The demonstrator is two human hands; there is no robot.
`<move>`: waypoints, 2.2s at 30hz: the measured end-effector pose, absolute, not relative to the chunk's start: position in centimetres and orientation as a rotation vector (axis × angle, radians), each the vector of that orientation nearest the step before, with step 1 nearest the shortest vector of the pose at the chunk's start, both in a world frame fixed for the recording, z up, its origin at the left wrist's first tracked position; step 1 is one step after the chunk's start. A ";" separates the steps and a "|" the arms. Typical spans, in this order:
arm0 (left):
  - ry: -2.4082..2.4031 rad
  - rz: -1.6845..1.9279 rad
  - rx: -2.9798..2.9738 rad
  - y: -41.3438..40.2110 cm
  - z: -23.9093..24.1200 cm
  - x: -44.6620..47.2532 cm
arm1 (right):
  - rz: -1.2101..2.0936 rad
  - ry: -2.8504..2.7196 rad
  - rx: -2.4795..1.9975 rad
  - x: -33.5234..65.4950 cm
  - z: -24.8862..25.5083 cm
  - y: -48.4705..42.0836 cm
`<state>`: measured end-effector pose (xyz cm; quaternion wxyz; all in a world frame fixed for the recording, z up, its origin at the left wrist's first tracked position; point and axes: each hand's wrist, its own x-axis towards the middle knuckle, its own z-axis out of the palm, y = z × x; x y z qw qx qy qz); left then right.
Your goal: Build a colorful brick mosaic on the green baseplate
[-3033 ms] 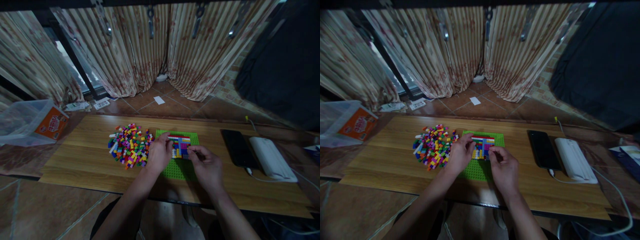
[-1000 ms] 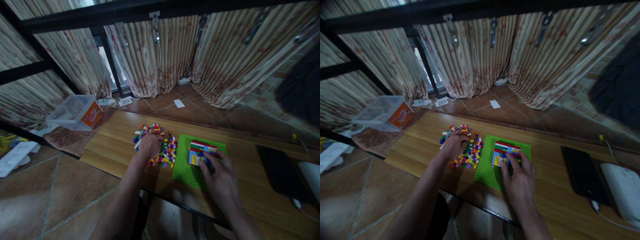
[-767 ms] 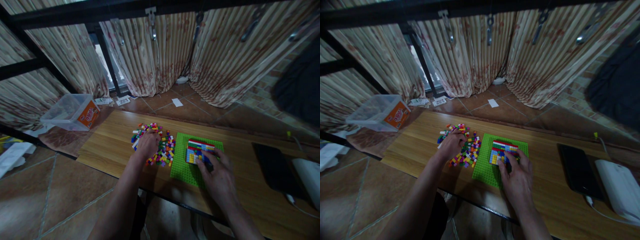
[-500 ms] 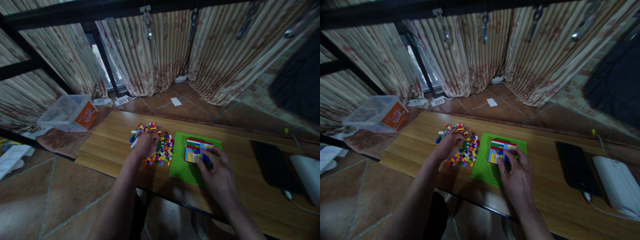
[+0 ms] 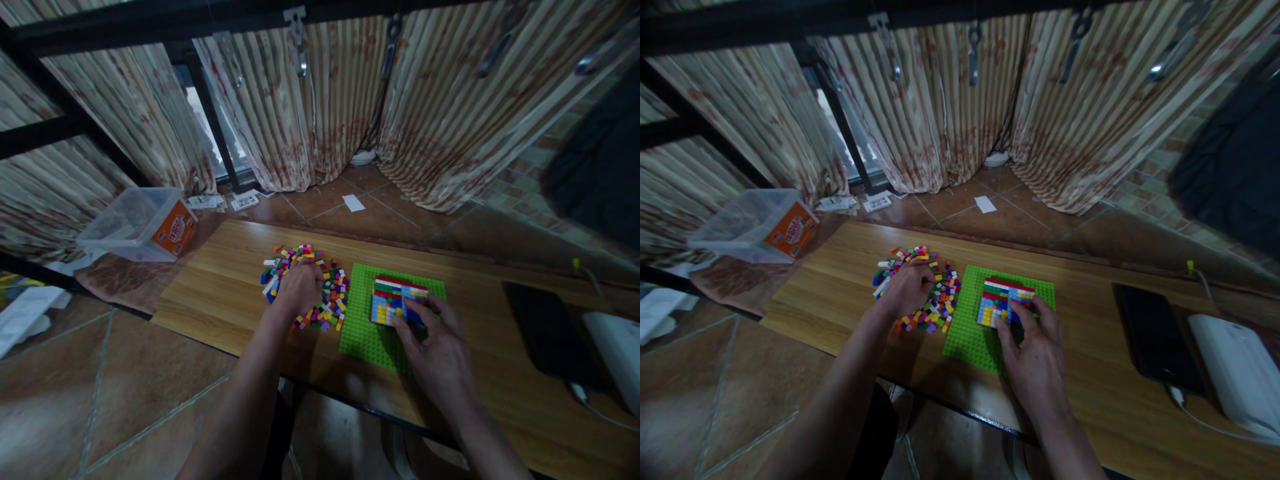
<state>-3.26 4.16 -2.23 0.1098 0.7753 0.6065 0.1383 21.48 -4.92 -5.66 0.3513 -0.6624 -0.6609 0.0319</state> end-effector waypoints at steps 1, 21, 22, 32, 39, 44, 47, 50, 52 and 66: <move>1.785 0.404 2.274 4.2 -2.3 -3.3 | 0.082 -1.710 -1.716 21.5 -5.6 -4.9; 1.820 0.492 2.328 4.9 -2.6 -2.0 | 0.120 -1.693 -1.700 21.5 -5.5 -5.1; 1.830 0.483 2.326 4.9 -2.6 -1.9 | 0.121 -1.693 -1.694 21.5 -5.5 -5.1; 1.869 0.449 2.369 4.5 -2.2 -1.5 | 0.158 -1.676 -1.682 21.5 -5.1 -5.2; 1.925 0.395 2.336 4.5 -2.1 -1.1 | 0.201 -1.646 -1.670 21.4 -4.6 -5.2; 1.952 0.413 2.309 4.5 -2.2 -1.1 | 0.221 -1.562 -1.644 21.8 -4.0 -5.0; 1.971 0.476 2.261 4.7 -1.9 -1.2 | 0.229 -1.471 -1.652 22.2 -3.7 -4.9; 1.956 0.588 2.152 4.7 -1.2 -1.2 | 0.247 -1.378 -1.658 22.6 -3.5 -4.8; 1.830 0.681 2.112 4.4 -0.9 -0.8 | 0.260 -1.342 -1.642 22.8 -3.4 -4.7; 1.134 0.788 2.081 1.1 -1.9 4.6 | 0.341 -1.319 -1.606 22.6 -3.4 -4.5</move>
